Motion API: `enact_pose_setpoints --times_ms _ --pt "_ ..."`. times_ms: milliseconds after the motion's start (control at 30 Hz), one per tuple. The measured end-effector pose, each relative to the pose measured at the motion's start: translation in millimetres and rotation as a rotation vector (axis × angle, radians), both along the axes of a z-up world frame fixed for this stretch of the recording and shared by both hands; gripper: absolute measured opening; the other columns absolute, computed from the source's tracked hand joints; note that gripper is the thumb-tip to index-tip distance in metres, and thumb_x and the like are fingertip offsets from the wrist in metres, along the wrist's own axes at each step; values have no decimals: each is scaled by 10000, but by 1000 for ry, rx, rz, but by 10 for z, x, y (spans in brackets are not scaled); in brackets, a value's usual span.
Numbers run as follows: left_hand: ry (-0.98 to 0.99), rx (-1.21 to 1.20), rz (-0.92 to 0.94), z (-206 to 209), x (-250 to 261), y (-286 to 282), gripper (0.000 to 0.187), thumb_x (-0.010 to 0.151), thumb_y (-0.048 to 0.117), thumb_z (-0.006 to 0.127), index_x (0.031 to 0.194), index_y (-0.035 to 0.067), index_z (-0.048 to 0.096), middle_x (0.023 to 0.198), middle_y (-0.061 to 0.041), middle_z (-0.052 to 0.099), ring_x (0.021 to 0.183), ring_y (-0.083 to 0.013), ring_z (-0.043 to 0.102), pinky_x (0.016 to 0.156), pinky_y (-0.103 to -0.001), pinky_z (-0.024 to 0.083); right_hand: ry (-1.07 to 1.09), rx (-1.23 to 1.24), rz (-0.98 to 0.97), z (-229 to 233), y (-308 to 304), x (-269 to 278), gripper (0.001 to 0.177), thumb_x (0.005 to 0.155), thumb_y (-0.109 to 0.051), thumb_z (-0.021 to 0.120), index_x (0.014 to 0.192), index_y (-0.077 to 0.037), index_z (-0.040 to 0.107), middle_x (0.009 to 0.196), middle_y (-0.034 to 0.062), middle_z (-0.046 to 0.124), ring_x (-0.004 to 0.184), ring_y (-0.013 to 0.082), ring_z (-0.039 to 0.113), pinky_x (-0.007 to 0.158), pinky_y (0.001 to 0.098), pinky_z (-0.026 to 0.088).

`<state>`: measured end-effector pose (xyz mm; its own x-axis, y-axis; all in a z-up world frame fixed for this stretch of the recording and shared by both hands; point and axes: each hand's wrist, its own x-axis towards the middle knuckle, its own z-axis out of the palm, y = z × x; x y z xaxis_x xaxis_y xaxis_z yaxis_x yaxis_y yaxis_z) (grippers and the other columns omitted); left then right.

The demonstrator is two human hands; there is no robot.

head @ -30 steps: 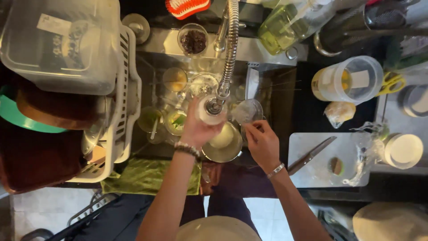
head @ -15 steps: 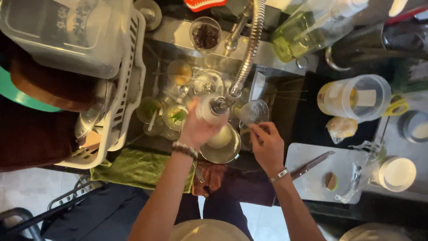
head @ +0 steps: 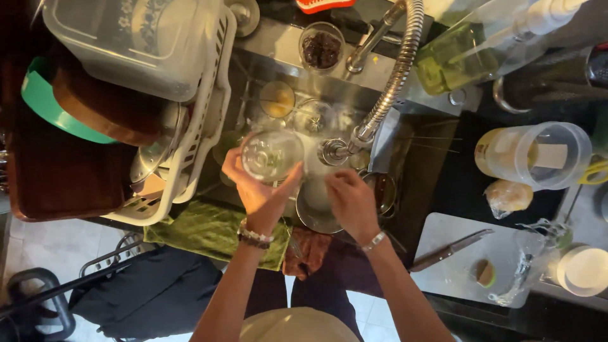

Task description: Prepare a beverage by shaking and pouring, then wash the used glasses and equipment in a sink.

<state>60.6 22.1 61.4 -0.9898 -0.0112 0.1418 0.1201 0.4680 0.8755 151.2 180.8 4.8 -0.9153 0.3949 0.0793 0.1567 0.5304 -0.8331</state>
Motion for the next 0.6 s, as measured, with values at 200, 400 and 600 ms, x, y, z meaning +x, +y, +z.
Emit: enact_pose_setpoints --times_ms 200,400,600 --pt "55 86 55 -196 80 -151 989 754 161 954 1419 14 237 1422 -190 481 1251 -263 562 1058 -384 509 80 235 80 102 -134 -125 158 849 -50 727 992 -118 740 952 67 678 778 275 682 678 410 530" --pt "26 22 114 -218 131 -262 1020 725 190 982 1412 3 252 1344 -198 492 1200 -257 568 1025 -384 501 43 287 111 42 -110 -99 130 869 -76 733 984 -123 770 893 71 651 739 268 660 669 403 524" --pt "19 65 95 -204 125 -266 1022 730 209 977 1410 0 244 1347 -192 477 1207 -245 557 1024 -372 498 36 322 154 -23 -92 -190 78 866 -97 750 925 -139 781 906 61 692 746 277 655 666 424 512"
